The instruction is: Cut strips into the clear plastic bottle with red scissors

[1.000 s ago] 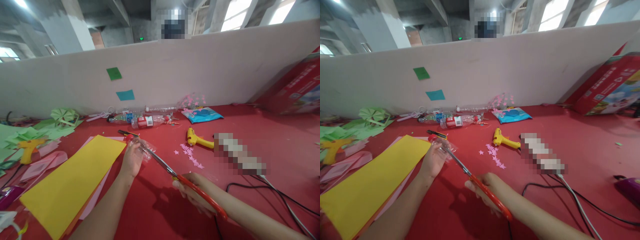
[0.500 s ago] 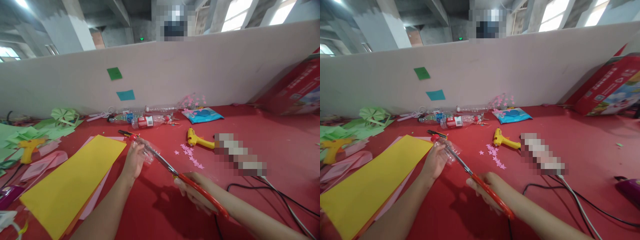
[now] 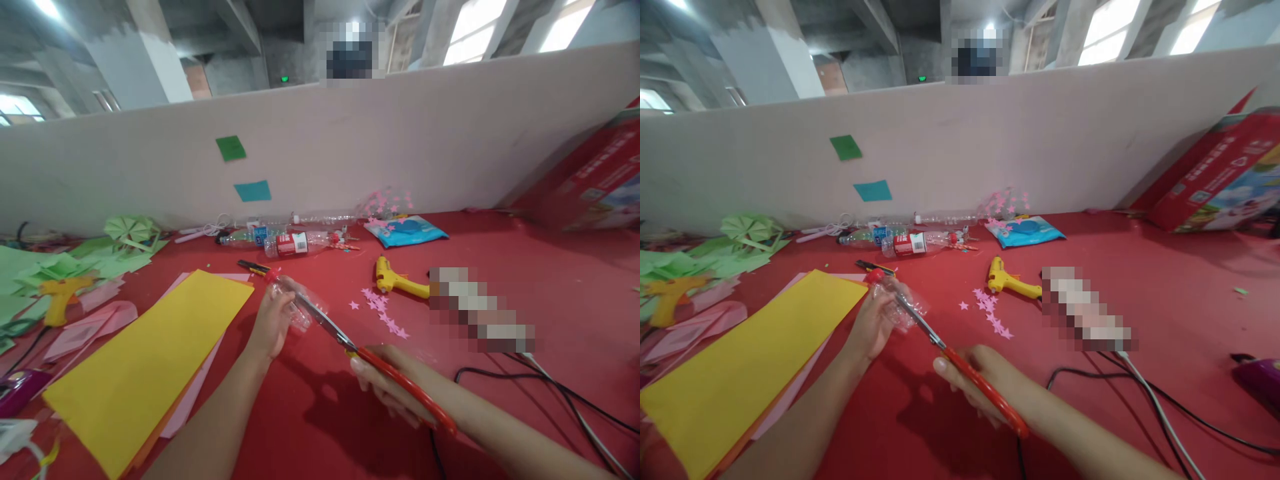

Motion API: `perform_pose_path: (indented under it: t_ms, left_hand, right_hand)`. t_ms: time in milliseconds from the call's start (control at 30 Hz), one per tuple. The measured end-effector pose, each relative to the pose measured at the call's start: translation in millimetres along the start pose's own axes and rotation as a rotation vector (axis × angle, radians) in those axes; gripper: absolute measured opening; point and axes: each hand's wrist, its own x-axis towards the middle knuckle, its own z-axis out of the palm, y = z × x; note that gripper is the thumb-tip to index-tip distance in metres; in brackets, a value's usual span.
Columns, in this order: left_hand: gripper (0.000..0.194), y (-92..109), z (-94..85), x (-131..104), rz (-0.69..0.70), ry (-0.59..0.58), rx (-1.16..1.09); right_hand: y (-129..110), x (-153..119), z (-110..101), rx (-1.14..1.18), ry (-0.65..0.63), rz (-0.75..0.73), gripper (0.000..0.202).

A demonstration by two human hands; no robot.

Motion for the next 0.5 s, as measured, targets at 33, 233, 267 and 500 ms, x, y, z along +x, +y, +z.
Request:
perform_pose_path:
  t_ms: [33,233,267,500]
  left_hand:
    - [0.026,-1.2,0.7,-0.5,-0.003,0.006,-0.003]
    - [0.027,-5.4,1.5,-0.3,0.01,-0.008,-0.001]
    - [0.027,-5.5,1.2,0.0,0.011,-0.014,0.004]
    - [0.028,-4.2,-1.1,0.8,0.002,-0.02,-0.017]
  right_hand:
    - [-1.1,-0.7,0.6,-0.012,0.01,0.01,0.051]
    - [-5.9,-1.3,4.8,0.032,0.047,0.081,0.047]
    - [-5.7,-0.8,5.3,0.032,0.04,0.086,0.047]
    - [-1.1,2.2,4.5,0.029,0.049,0.099,0.049]
